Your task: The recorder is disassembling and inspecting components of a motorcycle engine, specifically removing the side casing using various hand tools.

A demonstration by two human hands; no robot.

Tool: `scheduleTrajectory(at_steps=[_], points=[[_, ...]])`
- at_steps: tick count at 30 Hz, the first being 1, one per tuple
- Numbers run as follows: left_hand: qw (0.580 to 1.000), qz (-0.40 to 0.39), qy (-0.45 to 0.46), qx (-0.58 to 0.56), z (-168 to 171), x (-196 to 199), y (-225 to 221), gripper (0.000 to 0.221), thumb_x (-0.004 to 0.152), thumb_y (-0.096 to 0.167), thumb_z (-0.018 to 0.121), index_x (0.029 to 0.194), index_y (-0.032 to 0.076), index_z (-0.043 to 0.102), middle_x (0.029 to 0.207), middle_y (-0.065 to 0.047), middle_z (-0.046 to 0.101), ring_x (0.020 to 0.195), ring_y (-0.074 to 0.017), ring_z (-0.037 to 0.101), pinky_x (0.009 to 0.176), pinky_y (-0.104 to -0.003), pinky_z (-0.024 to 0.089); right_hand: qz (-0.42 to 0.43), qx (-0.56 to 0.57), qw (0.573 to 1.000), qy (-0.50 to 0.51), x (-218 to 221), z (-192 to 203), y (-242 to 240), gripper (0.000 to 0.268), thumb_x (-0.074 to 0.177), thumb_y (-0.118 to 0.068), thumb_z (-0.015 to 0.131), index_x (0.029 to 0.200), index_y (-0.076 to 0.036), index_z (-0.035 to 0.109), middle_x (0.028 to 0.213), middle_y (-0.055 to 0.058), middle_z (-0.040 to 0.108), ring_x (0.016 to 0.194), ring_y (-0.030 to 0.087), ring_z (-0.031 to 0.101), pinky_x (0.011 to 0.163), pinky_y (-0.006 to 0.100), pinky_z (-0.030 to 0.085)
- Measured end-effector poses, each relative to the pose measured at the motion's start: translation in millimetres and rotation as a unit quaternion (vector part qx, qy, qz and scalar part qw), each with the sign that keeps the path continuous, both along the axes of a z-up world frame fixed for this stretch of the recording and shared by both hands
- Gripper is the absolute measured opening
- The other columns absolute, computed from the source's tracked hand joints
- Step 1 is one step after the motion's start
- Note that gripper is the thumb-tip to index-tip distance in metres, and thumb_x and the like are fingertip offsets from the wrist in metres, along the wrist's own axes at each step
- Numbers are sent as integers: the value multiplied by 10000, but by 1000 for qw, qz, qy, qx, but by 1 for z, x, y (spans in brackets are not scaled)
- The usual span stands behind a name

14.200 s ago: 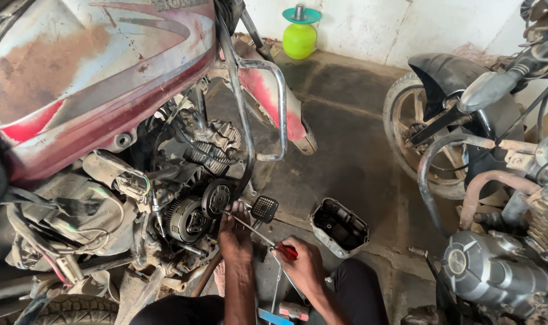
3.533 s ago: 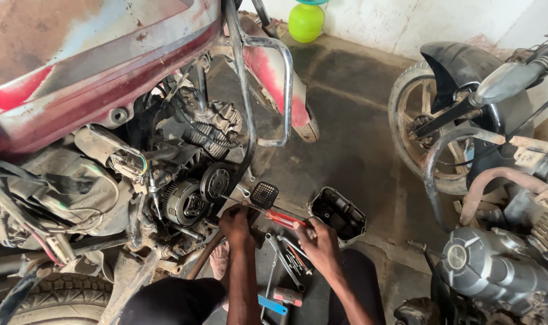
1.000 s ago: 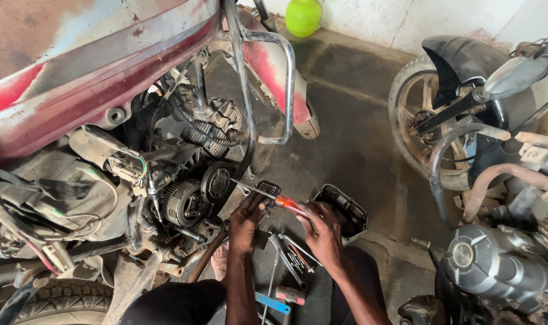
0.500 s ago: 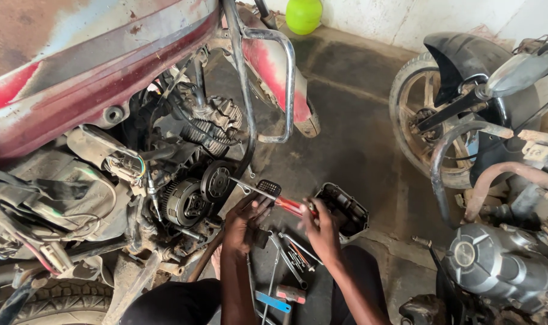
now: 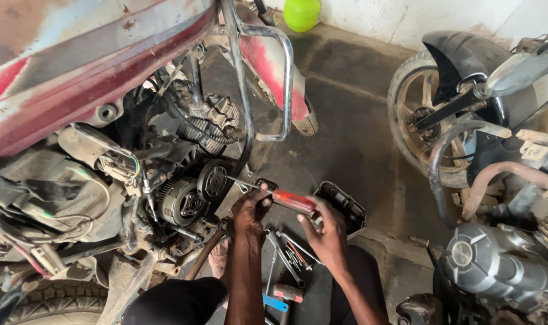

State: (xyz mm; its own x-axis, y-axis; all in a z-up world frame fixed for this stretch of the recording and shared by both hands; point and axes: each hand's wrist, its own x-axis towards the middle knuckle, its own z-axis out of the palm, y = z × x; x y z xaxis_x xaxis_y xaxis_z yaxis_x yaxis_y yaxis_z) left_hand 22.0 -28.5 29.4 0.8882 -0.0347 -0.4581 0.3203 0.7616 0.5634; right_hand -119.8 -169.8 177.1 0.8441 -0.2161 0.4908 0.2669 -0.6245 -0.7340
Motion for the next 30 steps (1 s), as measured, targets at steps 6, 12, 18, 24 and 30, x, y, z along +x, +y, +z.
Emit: scheduleTrajectory(at_steps=[6, 12, 18, 24, 30], points=[[999, 17, -31, -28, 32, -20, 12, 183, 814, 100, 855, 914, 46, 711, 779, -81, 737, 598, -139, 669, 549, -261, 584, -31, 38, 996, 71, 17, -32, -15, 411, 996, -403, 630, 934, -5, 712, 683, 69, 693, 528, 128, 656, 456, 264, 453], [996, -28, -61, -64, 28, -16, 12, 212, 793, 57, 778, 1003, 32, 758, 839, -65, 791, 569, -86, 629, 536, -229, 558, -22, 245, 931, 271, 23, -56, -31, 595, 1015, -486, 578, 746, 26, 718, 515, 63, 616, 384, 137, 581, 375, 283, 422], [998, 34, -35, -42, 2, -1, 3, 214, 805, 58, 857, 948, -5, 710, 772, -121, 733, 476, -92, 503, 458, -237, 459, -7, 121, 988, 94, -1, -15, -6, 367, 921, -310, 693, 1180, -54, 649, 773, 32, 713, 636, 95, 672, 521, 244, 531], [994, 19, -87, -57, 21, -16, 14, 214, 846, 122, 854, 937, 10, 696, 745, -86, 697, 533, -117, 574, 499, -267, 508, 10, -29, 999, -19, 5, -18, -1, 307, 920, -218, 718, 1182, -61, 688, 902, 44, 742, 683, 105, 651, 554, 243, 509], [992, -18, -89, -89, 29, -19, 15, 226, 778, 92, 783, 993, 52, 723, 871, -60, 812, 633, -99, 653, 626, -268, 593, -53, 151, 948, 275, 24, -83, -33, 444, 1074, -332, 605, 915, 48, 772, 747, 139, 746, 609, 204, 735, 501, 268, 518]])
